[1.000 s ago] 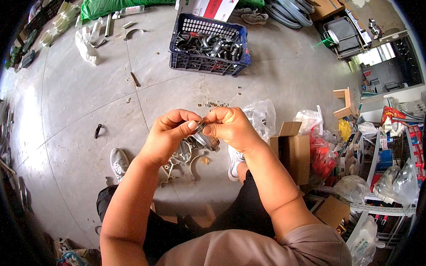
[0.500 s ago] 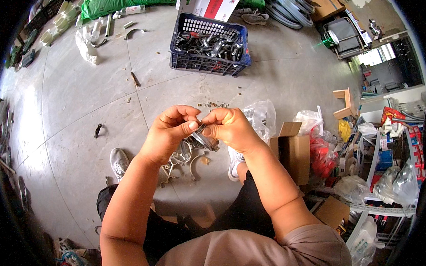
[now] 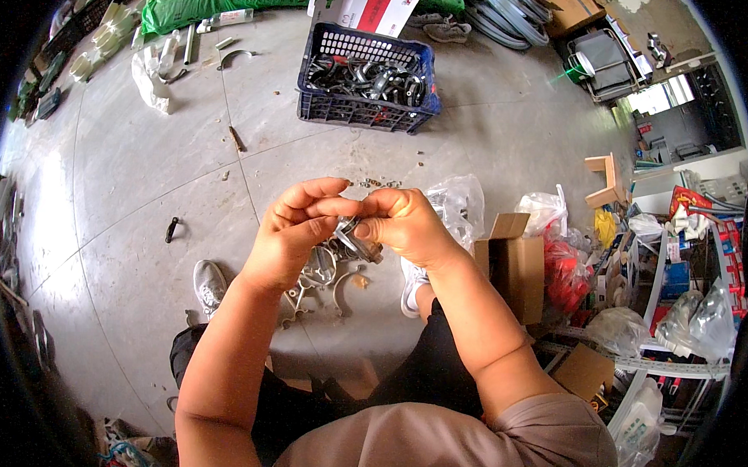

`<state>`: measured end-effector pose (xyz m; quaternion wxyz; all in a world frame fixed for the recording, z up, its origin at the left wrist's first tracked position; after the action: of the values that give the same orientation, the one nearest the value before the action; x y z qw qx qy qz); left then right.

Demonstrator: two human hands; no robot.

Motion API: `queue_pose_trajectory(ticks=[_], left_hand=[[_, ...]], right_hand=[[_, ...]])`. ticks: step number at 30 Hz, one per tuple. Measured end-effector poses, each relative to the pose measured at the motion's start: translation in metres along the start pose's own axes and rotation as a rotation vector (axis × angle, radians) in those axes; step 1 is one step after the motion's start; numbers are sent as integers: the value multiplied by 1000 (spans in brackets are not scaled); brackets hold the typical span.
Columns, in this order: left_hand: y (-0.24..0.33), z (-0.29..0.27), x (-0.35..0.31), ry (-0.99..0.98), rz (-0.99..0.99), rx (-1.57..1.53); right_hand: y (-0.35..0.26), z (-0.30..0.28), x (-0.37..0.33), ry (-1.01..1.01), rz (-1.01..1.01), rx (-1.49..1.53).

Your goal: The person sits on a low stool and assembles small metal hardware components by hand. They pick up curved metal pieces and small fasteners from the floor, connect them, and place the assembled units into a blue crate.

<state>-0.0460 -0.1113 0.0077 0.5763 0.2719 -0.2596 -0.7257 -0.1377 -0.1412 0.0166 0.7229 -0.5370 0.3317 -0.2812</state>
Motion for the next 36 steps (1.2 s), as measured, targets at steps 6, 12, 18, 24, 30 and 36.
queue_pose_trajectory(ticks=[6,12,18,24,30,36], left_hand=[[-3,-12,5,115,-1,141],[-1,-3,2,-5,-11,-47],[-5,-8,4,81,-45,107],[-4,-8,1,45,-39,-47],[-2,-4,3,13,-31,33],[-5,-10,4,77,-66,134]], right_hand=[[0,0,1,-9,-1,-85],[2,-2,1,-4,-2,-50],[-2,-1,2,-6,-11,-81],[-2,-3,1,6,11,-48],[0,-4,0,0,34,-15],[2,-2,0,-14,56,-36]])
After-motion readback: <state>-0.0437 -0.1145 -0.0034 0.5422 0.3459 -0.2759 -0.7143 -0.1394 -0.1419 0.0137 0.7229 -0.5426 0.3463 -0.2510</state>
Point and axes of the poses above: each hand's wrist, its own x-axis towards the middle knuckle, its own z-axis out of the palm, y = z × x, the point moved 10 cm from there along x, towards the middle knuckle, and after that the axes turned 4 degrees about -z, right-handed, at the moved point
